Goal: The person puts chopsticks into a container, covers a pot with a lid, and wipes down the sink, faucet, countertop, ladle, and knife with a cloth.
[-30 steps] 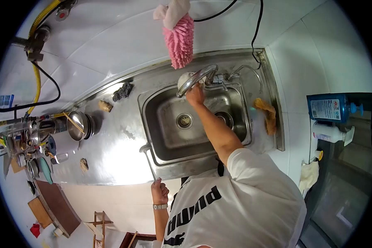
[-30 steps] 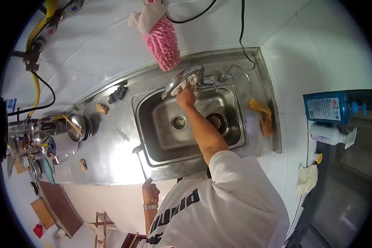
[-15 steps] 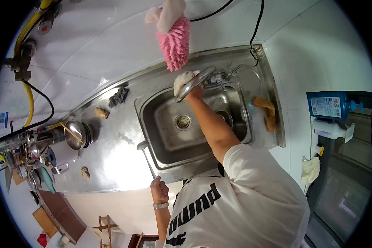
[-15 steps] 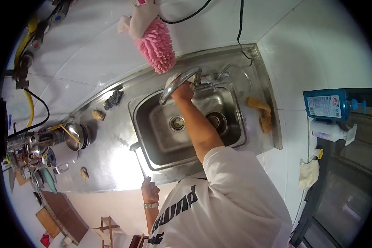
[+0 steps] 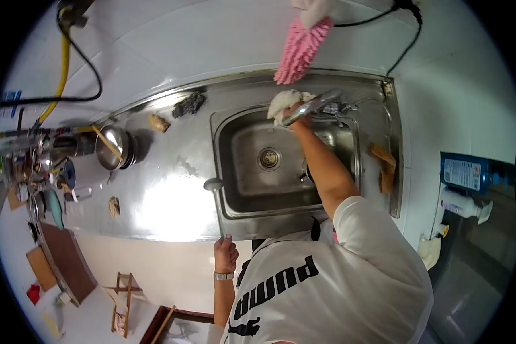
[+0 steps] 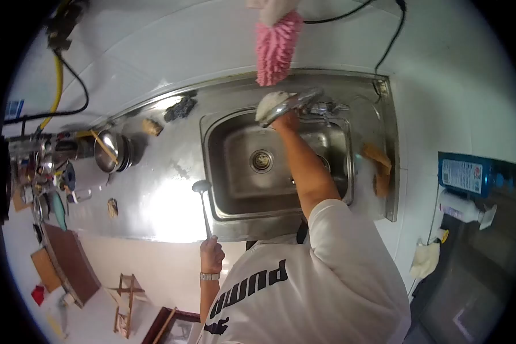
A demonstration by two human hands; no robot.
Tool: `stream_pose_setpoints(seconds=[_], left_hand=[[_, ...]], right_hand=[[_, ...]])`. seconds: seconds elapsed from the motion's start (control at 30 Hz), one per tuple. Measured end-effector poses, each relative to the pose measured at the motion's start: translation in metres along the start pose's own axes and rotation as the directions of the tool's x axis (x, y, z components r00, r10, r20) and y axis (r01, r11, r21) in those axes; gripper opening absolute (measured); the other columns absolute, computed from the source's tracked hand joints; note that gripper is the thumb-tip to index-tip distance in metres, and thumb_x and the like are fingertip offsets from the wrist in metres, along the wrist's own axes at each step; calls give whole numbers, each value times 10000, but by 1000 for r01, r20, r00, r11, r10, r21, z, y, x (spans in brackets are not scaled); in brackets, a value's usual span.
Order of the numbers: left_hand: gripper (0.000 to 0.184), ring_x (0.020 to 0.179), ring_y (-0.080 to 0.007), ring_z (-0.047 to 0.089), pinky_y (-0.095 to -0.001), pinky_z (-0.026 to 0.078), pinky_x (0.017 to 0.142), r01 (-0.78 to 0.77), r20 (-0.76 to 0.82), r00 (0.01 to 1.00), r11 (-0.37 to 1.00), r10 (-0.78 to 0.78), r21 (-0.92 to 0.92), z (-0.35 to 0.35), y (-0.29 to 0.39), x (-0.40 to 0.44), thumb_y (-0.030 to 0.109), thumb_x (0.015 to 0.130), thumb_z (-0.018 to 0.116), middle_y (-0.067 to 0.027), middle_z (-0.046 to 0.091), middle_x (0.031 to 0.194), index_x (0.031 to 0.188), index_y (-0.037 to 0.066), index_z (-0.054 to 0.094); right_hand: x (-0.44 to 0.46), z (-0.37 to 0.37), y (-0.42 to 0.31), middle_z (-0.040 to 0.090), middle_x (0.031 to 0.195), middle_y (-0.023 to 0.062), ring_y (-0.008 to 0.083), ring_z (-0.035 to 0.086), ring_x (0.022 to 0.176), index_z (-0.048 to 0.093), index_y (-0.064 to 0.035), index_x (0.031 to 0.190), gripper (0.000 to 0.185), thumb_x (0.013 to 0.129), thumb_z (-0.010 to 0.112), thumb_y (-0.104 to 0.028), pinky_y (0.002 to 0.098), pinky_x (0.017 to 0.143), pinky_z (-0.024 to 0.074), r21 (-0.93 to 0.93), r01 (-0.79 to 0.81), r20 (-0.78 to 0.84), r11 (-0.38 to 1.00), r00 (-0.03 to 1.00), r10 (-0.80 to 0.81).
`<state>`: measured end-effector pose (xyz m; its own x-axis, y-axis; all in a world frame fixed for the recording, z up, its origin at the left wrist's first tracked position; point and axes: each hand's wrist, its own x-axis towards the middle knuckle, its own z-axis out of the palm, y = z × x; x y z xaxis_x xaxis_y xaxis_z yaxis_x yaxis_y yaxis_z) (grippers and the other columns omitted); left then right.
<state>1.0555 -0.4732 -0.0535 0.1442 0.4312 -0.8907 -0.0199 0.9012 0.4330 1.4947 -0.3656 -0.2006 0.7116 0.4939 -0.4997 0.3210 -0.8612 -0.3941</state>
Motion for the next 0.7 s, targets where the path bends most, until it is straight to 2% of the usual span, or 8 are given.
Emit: stream_pose_setpoints(seconds=[0.13, 0.2, 0.23, 0.33, 0.4, 0.57, 0.63, 0.7], left_hand=[[241, 330, -38, 217, -208, 175, 289, -19, 61, 998, 999, 17, 31, 2, -2, -3, 169, 891, 552, 70, 296, 471, 709, 140, 396], [239, 323, -40, 226, -213, 176, 285, -16, 68, 998, 998, 13, 53, -2, -8, -3, 187, 894, 554, 65, 308, 462, 708, 133, 414], [239, 323, -40, 226, -213, 176, 285, -20, 42, 999, 999, 18, 27, -4, -11, -2, 187, 894, 554, 65, 308, 462, 708, 133, 414], [214, 318, -47, 240, -210, 189, 288, -16, 55, 998, 998, 12, 62, -7, -15, -2, 220, 899, 542, 61, 321, 465, 752, 107, 437], [215, 316, -49, 242, -211, 189, 288, -29, 23, 999, 999, 28, 40, -9, -14, -4, 230, 901, 539, 61, 320, 464, 757, 107, 438], [219, 316, -50, 238, -216, 183, 291, -75, -64, 995, 997, 73, -34, -24, -23, -18, 254, 905, 536, 63, 315, 464, 771, 107, 443], [295, 311, -48, 232, -222, 171, 288, -74, -101, 993, 992, 64, -98, -25, -25, -28, 270, 900, 560, 59, 310, 447, 697, 125, 401], [296, 314, -46, 232, -222, 173, 290, -92, -133, 988, 988, 75, -123, -29, -36, -38, 268, 899, 559, 59, 310, 451, 695, 130, 394]], right_hand=[[3, 18, -2, 584, 1094, 251, 376, 598, 969, 565, 50, 1086, 472, 806, 552, -329, 415, 844, 471, 93, -70, -154, 993, 985, 84], [4, 34, -2, 583, 1079, 270, 384, 594, 974, 555, 77, 1078, 475, 820, 547, -322, 427, 850, 463, -166, 83, -397, 983, 907, -144], [-18, 13, -25, 584, 1074, 267, 385, 593, 967, 454, 90, 1216, 570, 822, 554, -310, 439, 841, 459, -184, 96, -229, 978, 964, -138], [-3, 57, -37, 604, 1037, 239, 366, 605, 933, 282, 74, 1346, 670, 827, 549, -256, 447, 805, 466, -122, 322, -466, 939, 816, -341], [-21, 58, -64, 621, 994, 204, 334, 615, 901, 134, 42, 1407, 753, 828, 546, -207, 447, 775, 471, -195, 357, -160, 914, 907, -389], [-57, 89, -125, 486, 1269, 192, 367, 499, 1127, 236, -139, 1422, 671, 826, 536, -210, 433, 924, 409, 100, 405, 299, 909, 859, -416], [-82, 115, -131, 483, 1283, 173, 358, 486, 1150, 285, -210, 1409, 617, 833, 506, -203, 438, 939, 399, -4, 697, 316, 717, 681, -660], [-121, 117, -142, 505, 1247, 194, 341, 500, 1143, 368, -251, 1373, 560, 831, 489, -182, 442, 946, 400, -6, 641, 360, 768, 717, -596]])
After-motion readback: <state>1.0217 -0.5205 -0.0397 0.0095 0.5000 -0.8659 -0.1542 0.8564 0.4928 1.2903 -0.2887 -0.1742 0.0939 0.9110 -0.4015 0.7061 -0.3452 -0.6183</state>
